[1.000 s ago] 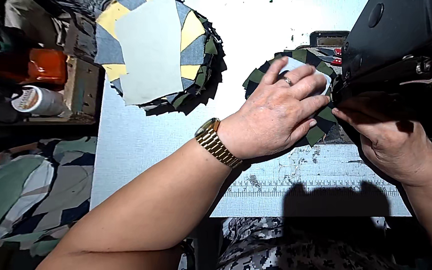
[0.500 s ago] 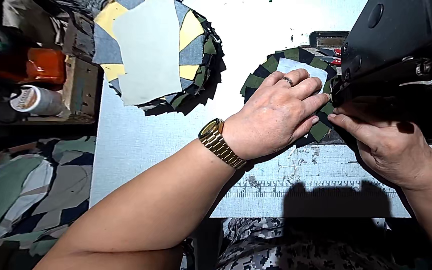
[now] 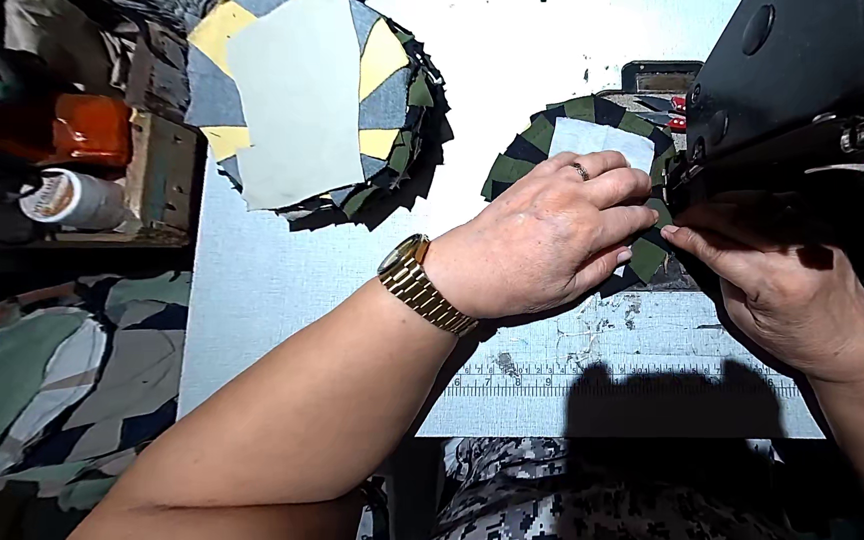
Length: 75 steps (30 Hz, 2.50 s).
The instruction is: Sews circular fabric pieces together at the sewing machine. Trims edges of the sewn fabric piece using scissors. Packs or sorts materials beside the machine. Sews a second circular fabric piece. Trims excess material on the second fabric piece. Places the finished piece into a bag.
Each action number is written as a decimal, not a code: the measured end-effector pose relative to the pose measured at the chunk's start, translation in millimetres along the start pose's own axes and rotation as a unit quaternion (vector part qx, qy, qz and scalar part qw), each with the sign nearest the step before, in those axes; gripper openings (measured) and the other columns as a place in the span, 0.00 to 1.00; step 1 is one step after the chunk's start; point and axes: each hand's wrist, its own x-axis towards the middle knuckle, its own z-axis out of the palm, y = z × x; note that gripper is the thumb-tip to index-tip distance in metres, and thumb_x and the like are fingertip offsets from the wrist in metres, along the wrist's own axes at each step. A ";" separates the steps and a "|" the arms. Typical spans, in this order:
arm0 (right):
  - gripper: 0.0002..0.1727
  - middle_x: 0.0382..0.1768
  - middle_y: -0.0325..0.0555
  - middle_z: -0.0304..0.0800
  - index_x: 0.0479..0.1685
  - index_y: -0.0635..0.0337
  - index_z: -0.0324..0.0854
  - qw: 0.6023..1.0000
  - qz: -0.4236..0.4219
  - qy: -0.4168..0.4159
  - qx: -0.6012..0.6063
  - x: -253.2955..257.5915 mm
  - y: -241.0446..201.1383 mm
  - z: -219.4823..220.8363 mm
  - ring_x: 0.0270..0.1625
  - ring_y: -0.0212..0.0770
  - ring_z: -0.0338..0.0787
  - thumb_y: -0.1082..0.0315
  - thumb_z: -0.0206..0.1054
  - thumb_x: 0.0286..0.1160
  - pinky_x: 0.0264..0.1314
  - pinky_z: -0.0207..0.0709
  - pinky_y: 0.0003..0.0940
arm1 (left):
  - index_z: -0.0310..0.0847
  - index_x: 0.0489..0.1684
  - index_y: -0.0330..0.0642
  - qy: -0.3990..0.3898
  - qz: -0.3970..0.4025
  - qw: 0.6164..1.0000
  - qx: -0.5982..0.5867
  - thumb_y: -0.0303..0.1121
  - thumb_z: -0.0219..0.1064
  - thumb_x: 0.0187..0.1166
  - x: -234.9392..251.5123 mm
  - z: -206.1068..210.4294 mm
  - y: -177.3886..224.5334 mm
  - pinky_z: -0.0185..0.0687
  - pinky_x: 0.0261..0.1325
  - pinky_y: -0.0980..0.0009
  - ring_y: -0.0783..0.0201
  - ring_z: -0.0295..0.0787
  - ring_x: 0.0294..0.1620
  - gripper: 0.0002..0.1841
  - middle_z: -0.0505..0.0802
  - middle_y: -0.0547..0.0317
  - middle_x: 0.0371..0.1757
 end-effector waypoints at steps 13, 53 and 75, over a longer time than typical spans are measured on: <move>0.19 0.61 0.59 0.91 0.59 0.66 0.89 0.999 0.018 0.030 -0.029 3.4 0.1 -2.6 0.69 0.54 0.87 0.81 0.54 0.81 0.75 0.74 0.47 | 0.81 0.77 0.50 0.005 -0.057 0.996 0.067 0.47 0.46 0.92 4.6 8.8 6.2 0.68 0.78 0.46 0.45 0.71 0.83 0.25 0.82 0.51 0.79; 0.18 0.58 0.59 0.93 0.58 0.64 0.91 1.000 -0.022 -0.008 0.005 -1.7 -0.5 3.8 0.66 0.55 0.89 0.79 0.57 0.80 0.73 0.77 0.47 | 0.85 0.73 0.51 0.040 -0.016 0.998 0.039 0.41 0.51 0.88 3.7 3.8 3.2 0.55 0.86 0.44 0.47 0.70 0.84 0.22 0.83 0.52 0.79; 0.18 0.60 0.58 0.90 0.57 0.65 0.90 0.999 0.037 0.003 -0.038 5.4 0.5 -1.7 0.68 0.57 0.86 0.82 0.55 0.79 0.74 0.74 0.51 | 0.83 0.72 0.51 -0.002 -0.063 0.996 0.066 0.46 0.48 0.89 7.7 7.7 5.3 0.69 0.66 0.49 0.47 0.73 0.76 0.24 0.85 0.52 0.69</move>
